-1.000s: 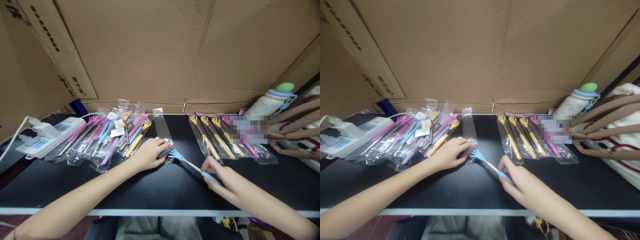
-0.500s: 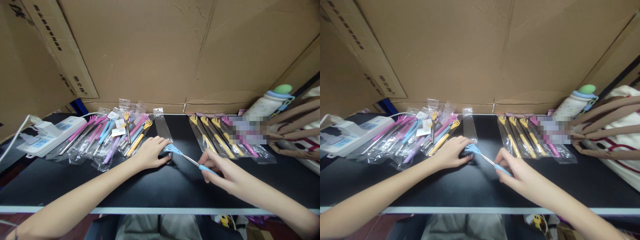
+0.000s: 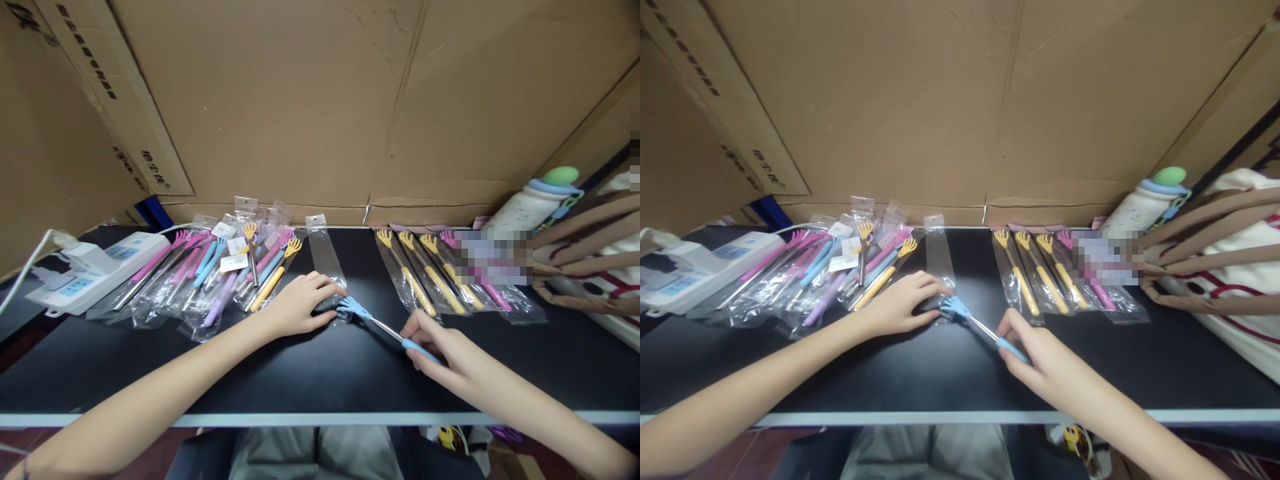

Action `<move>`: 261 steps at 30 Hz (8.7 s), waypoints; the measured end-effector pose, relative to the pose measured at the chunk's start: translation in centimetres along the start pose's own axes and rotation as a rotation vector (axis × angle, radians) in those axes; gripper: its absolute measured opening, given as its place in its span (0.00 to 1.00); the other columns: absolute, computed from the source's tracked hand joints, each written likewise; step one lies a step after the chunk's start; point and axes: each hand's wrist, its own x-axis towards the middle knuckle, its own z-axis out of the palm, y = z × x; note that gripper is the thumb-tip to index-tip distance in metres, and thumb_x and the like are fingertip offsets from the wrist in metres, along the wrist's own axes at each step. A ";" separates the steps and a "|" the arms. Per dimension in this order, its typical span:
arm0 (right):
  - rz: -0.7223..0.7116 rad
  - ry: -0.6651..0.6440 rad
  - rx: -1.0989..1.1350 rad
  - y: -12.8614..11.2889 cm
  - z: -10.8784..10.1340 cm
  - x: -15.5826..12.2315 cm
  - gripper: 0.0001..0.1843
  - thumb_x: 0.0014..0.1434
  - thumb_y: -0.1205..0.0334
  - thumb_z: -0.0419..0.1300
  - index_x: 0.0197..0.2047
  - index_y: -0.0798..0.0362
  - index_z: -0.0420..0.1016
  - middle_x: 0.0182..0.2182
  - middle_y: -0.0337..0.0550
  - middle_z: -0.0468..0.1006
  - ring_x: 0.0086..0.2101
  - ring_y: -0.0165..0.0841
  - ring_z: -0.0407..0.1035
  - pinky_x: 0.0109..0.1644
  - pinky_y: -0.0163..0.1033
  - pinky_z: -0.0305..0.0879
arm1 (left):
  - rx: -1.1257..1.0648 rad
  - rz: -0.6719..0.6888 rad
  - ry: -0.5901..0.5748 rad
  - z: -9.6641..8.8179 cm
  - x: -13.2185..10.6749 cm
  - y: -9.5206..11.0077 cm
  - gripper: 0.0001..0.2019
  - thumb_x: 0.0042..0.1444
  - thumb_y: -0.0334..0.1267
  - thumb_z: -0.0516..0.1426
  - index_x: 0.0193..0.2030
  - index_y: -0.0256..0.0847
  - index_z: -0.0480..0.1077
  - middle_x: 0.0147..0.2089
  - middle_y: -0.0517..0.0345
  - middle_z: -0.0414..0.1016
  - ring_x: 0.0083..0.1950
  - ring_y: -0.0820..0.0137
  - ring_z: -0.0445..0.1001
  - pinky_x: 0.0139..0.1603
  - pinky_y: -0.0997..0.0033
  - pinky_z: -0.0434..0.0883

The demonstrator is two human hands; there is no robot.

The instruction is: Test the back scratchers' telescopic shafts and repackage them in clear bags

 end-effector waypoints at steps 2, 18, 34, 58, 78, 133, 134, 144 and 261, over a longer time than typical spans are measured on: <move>-0.012 0.025 -0.046 -0.1 0.2 0.1 0.06 0.62 0.57 0.48 0.39 0.50 0.59 0.28 0.38 0.71 0.28 0.31 0.65 0.35 0.36 0.62 | -0.003 0.007 0.010 0.1 0.0 -0.1 0.15 0.60 0.34 0.50 0.54 0.44 0.65 0.51 0.53 0.70 0.51 0.65 0.66 0.52 0.64 0.65; 0.151 0.154 -0.778 -2.9 3.8 0.4 0.01 0.60 0.64 0.49 0.36 0.49 0.59 0.15 0.36 0.69 0.19 0.39 0.72 0.19 0.33 0.41 | 0.191 -0.165 0.146 1.1 0.5 -0.1 0.08 0.63 0.36 0.49 0.35 0.41 0.67 0.33 0.58 0.70 0.39 0.69 0.69 0.37 0.71 0.65; 0.246 0.284 -0.746 -5.6 5.2 2.0 0.02 0.61 0.64 0.53 0.39 0.50 0.62 0.20 0.37 0.75 0.21 0.38 0.73 0.20 0.34 0.40 | 0.439 -0.033 0.228 1.3 0.5 0.7 0.09 0.64 0.36 0.47 0.33 0.40 0.65 0.31 0.60 0.69 0.35 0.71 0.68 0.28 0.75 0.60; -0.265 0.145 -0.276 -2.5 5.7 -1.7 0.22 0.59 0.60 0.57 0.57 0.44 0.61 0.53 0.47 0.66 0.50 0.37 0.65 0.50 0.40 0.67 | 0.358 -0.003 0.188 1.5 0.2 0.5 0.09 0.65 0.37 0.45 0.36 0.41 0.64 0.35 0.60 0.72 0.37 0.72 0.70 0.32 0.73 0.64; -0.614 0.296 -0.591 -2.5 4.3 3.5 0.06 0.57 0.66 0.59 0.40 0.52 0.73 0.31 0.42 0.73 0.39 0.36 0.66 0.43 0.42 0.61 | 0.250 -0.036 0.135 1.1 0.2 0.6 0.08 0.65 0.37 0.47 0.38 0.41 0.65 0.36 0.59 0.70 0.40 0.71 0.70 0.36 0.74 0.67; -0.540 0.107 -0.418 -0.2 0.0 8.4 0.14 0.59 0.50 0.58 0.41 0.50 0.74 0.38 0.43 0.75 0.40 0.34 0.66 0.44 0.39 0.61 | 0.261 0.107 0.048 -1.0 -0.2 -0.1 0.14 0.59 0.51 0.53 0.34 0.42 0.70 0.33 0.60 0.72 0.36 0.71 0.69 0.33 0.73 0.62; -0.534 0.119 -0.399 -0.3 0.2 8.5 0.11 0.60 0.53 0.56 0.38 0.51 0.74 0.37 0.43 0.75 0.39 0.33 0.66 0.43 0.39 0.60 | 0.253 0.078 0.071 -0.8 -0.2 0.0 0.12 0.60 0.47 0.53 0.33 0.42 0.70 0.32 0.60 0.72 0.36 0.72 0.69 0.33 0.73 0.62; -0.374 0.219 -0.065 0.1 1.8 10.0 0.05 0.58 0.65 0.57 0.30 0.53 0.71 0.29 0.40 0.73 0.35 0.31 0.65 0.41 0.37 0.63 | -0.011 -0.142 0.129 0.1 -0.1 0.2 0.04 0.55 0.34 0.55 0.30 0.40 0.66 0.30 0.61 0.72 0.36 0.70 0.68 0.36 0.72 0.64; -0.476 0.068 -0.236 0.2 0.8 9.5 0.14 0.57 0.55 0.60 0.45 0.50 0.69 0.41 0.43 0.73 0.43 0.35 0.65 0.51 0.42 0.60 | 0.133 -0.136 0.056 -0.3 -0.3 -0.2 0.17 0.56 0.52 0.55 0.45 0.42 0.67 0.45 0.55 0.72 0.49 0.63 0.68 0.47 0.63 0.63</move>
